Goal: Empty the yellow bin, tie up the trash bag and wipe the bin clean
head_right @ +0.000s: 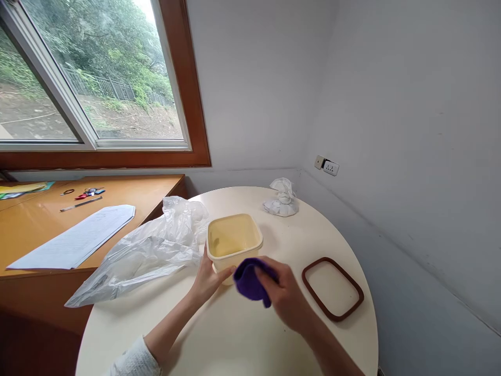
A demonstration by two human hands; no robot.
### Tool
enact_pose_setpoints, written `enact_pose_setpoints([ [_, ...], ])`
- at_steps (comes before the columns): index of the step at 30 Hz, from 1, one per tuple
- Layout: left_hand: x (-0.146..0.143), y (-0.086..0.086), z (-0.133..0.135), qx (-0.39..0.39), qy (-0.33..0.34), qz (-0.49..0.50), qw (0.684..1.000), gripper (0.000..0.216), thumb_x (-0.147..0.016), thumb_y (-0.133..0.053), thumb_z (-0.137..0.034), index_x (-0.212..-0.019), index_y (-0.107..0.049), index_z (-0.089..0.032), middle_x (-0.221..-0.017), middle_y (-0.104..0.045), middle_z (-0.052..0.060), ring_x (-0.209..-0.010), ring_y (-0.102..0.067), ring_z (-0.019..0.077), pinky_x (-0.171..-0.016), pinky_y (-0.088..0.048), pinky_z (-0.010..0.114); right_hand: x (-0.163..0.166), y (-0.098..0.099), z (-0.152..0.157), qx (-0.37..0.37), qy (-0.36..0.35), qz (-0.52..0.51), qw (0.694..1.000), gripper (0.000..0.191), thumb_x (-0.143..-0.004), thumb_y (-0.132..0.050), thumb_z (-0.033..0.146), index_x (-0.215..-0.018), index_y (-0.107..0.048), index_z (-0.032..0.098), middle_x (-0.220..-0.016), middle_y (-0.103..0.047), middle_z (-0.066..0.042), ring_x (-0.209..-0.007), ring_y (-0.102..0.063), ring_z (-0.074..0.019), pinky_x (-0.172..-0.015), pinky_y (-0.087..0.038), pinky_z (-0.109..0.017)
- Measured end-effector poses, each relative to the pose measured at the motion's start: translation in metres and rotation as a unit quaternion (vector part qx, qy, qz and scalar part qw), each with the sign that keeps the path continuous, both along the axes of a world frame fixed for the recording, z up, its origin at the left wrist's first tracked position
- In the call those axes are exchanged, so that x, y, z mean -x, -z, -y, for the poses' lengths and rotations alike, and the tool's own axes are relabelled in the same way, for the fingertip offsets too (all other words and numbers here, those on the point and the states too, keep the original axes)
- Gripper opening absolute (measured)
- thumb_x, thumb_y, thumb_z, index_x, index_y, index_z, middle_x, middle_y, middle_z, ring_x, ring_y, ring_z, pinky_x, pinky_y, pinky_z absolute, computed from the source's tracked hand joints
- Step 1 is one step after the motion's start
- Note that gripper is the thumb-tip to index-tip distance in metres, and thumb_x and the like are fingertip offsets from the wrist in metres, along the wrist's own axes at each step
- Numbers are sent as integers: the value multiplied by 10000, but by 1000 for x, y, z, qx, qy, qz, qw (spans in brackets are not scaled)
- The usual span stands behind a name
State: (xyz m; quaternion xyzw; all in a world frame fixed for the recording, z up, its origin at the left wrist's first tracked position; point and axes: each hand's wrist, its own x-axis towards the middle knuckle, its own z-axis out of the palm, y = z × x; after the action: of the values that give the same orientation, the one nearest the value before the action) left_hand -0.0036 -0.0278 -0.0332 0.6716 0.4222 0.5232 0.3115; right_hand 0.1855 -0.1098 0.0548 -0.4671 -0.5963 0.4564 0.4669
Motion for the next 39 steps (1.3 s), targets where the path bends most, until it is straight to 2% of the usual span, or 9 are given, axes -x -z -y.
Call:
enact_pose_setpoints([
  [3, -1, 0, -3, 8, 27, -4, 1000, 1022, -618, -753, -383, -1415, -126, -259, -1339, -392, 127, -1253, -371, 337, -1019, -315, 511, -47, 10, -4, -33, 153, 71, 985, 349, -841, -475, 435, -966, -630, 148, -780, -619, -45, -670, -559, -149, -554, -470, -231],
  [6, -6, 0, -10, 20, 44, 3, 999, 1038, -618, -754, -376, -1418, -101, -269, -1337, -400, 122, -1243, -387, 330, -1018, -322, 505, -96, 28, -13, -47, 287, 226, 930, 354, -849, -425, 426, -1044, -606, 191, -771, -634, -37, -609, -549, -157, -534, -457, -258],
  [8, -11, -1, -16, 25, 52, 12, 998, 1028, -625, -748, -376, -1417, -103, -267, -1343, -393, 120, -1251, -376, 324, -1025, -315, 499, -122, 45, -22, -36, 319, 324, 890, 372, -858, -381, 380, -1126, -575, 212, -793, -657, -40, -601, -566, -173, -571, -473, -297],
  [11, -22, -3, -29, 19, 63, 16, 998, 987, -638, -736, -379, -1412, -136, -252, -1351, -382, 123, -1269, -346, 323, -1034, -295, 505, -144, 78, -35, -41, 324, 426, 844, 424, -835, -352, 285, -1189, -551, 161, -995, -661, -107, -860, -609, -259, -744, -486, -396],
  [15, -32, -5, -46, 5, 43, -25, 999, 930, -668, -710, -404, -1408, -170, -242, -1377, -349, 131, -1293, -298, 326, -1038, -274, 506, -143, 118, -42, 1, 245, 450, 859, 439, -839, -339, 231, -1214, -545, 133, -1199, -590, -128, -1124, -534, -277, -922, -441, -440],
  [19, -40, -3, -61, -9, 13, -75, 997, 883, -696, -681, -430, -1403, -188, -237, -1381, -339, 127, -1309, -267, 311, -1046, -264, 494, -130, 135, -38, -2, 209, 431, 878, 467, -810, -361, 152, -1251, -512, 131, -1336, -483, -98, -1312, -333, -240, -1055, -330, -441],
  [28, -54, -6, -79, -7, -13, -99, 995, 803, -721, -647, -415, -1375, -234, -200, -1376, -319, 129, -1326, -216, 286, -1062, -255, 480, -83, 117, -21, -17, 83, 329, 940, 495, -781, -397, 105, -1253, -527, 180, -1357, -467, -51, -1333, -283, -209, -1080, -301, -438],
  [34, -32, 2, -42, 48, -33, -104, 993, 649, -807, -540, -388, -1357, -253, -198, -1369, -300, 141, -1313, -256, 291, -1054, -258, 501, -58, 98, -11, -36, 17, 204, 978, 383, -822, -439, 147, -1163, -604, 207, -1252, -572, -60, -1234, -450, -217, -1044, -357, -425],
  [39, -16, 11, -1, 92, 7, -104, 990, 428, -832, -497, -326, -1248, -402, -281, -1306, -381, 93, -1233, -377, 278, -984, -359, 471, -53, 96, -17, -79, 100, 168, 978, 351, -847, -443, 196, -1162, -600, 198, -1201, -609, -79, -1142, -543, -216, -985, -433, -407],
])
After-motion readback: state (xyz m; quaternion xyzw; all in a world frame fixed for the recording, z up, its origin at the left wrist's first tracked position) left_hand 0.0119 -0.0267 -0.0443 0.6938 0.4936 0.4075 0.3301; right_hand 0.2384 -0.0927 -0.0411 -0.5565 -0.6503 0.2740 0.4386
